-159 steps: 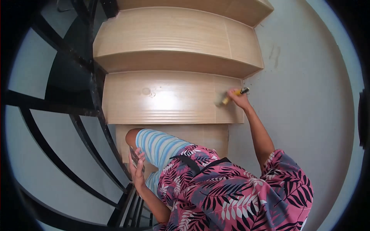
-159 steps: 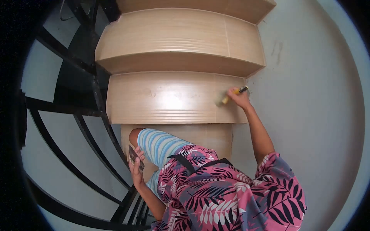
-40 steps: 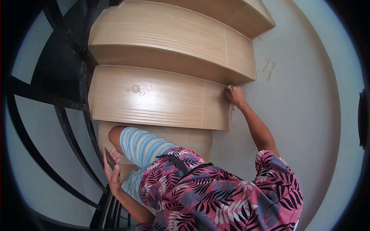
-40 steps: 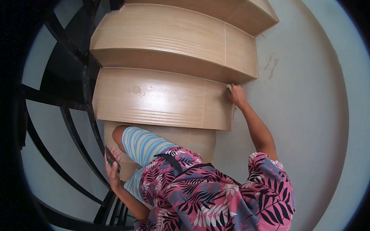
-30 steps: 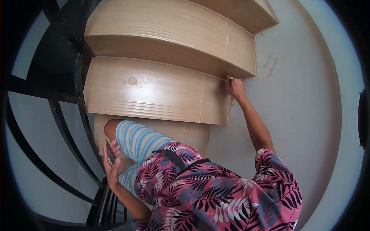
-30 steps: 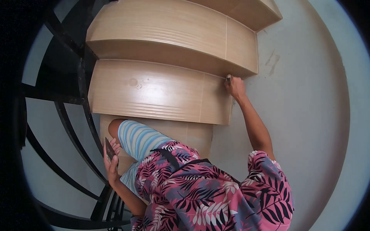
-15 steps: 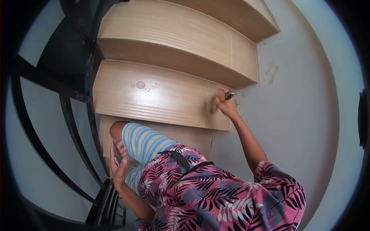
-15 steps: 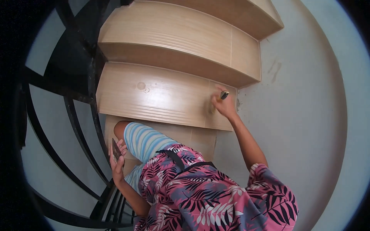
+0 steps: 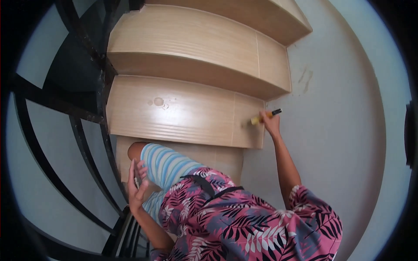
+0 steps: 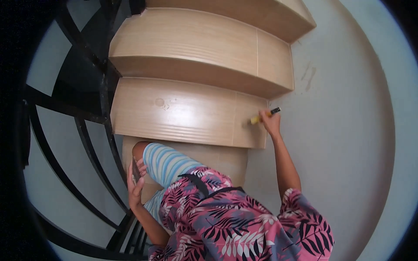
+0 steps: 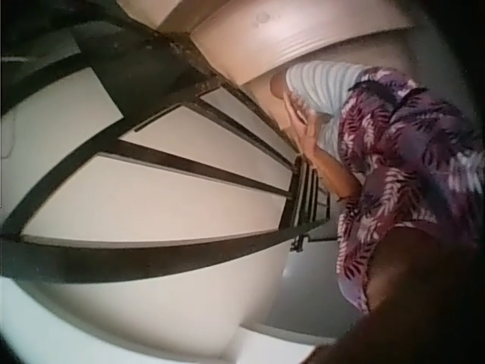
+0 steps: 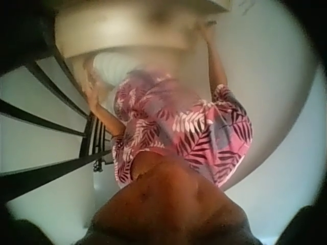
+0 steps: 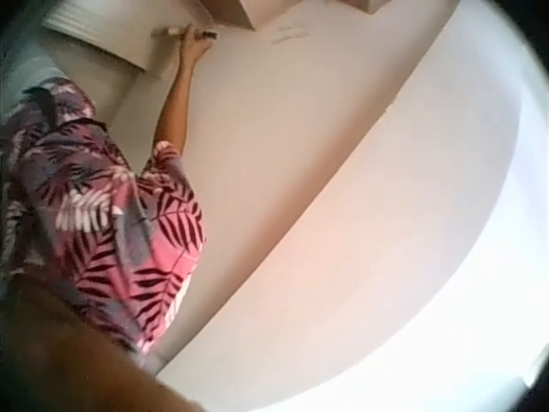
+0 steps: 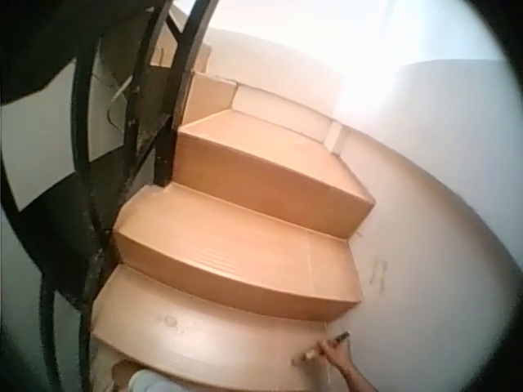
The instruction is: Sanding and applying finish to wooden stairs using a scraper and paintbrush.
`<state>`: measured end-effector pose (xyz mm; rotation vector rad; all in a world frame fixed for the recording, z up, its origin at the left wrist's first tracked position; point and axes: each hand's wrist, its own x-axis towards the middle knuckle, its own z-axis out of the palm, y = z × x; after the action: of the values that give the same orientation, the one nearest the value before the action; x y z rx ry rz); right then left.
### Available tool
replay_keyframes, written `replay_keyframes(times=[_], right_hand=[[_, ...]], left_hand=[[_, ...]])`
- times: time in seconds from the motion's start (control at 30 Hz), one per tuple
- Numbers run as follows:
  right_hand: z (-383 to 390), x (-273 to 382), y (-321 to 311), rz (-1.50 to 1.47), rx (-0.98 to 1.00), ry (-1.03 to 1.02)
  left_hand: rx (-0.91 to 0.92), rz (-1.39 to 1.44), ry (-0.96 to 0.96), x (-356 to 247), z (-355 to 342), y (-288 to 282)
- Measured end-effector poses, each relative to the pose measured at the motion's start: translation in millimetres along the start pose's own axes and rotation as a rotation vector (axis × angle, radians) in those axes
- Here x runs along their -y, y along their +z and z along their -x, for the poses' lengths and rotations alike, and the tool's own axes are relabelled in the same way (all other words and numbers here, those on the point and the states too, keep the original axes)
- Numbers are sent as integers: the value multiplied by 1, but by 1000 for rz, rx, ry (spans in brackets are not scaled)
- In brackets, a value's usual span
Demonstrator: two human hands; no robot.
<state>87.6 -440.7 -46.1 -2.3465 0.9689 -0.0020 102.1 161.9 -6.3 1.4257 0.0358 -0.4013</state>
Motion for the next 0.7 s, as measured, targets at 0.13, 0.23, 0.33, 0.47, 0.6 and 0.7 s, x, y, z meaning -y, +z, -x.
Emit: replay_keyframes(times=[0.13,0.23,0.33,0.47,0.6,0.7], right_hand=[[-27,-6,20,-21,-228,-192],[-5,66,3,118,308,7],[4,139,-26,-424,413,-509],[2,318,-32,-713,326,-965],[-96,454,42,-877,160,-1232],[-150,528,103,-1065,226,-1185]], left_hand=[[112,-91,117,-20,-15,8],[29,-42,78,-20,1,-2],[32,-124,84,-27,-1,6],[93,-77,76,-18,5,4],[104,-92,53,-35,15,8],[34,-88,84,-28,33,3]])
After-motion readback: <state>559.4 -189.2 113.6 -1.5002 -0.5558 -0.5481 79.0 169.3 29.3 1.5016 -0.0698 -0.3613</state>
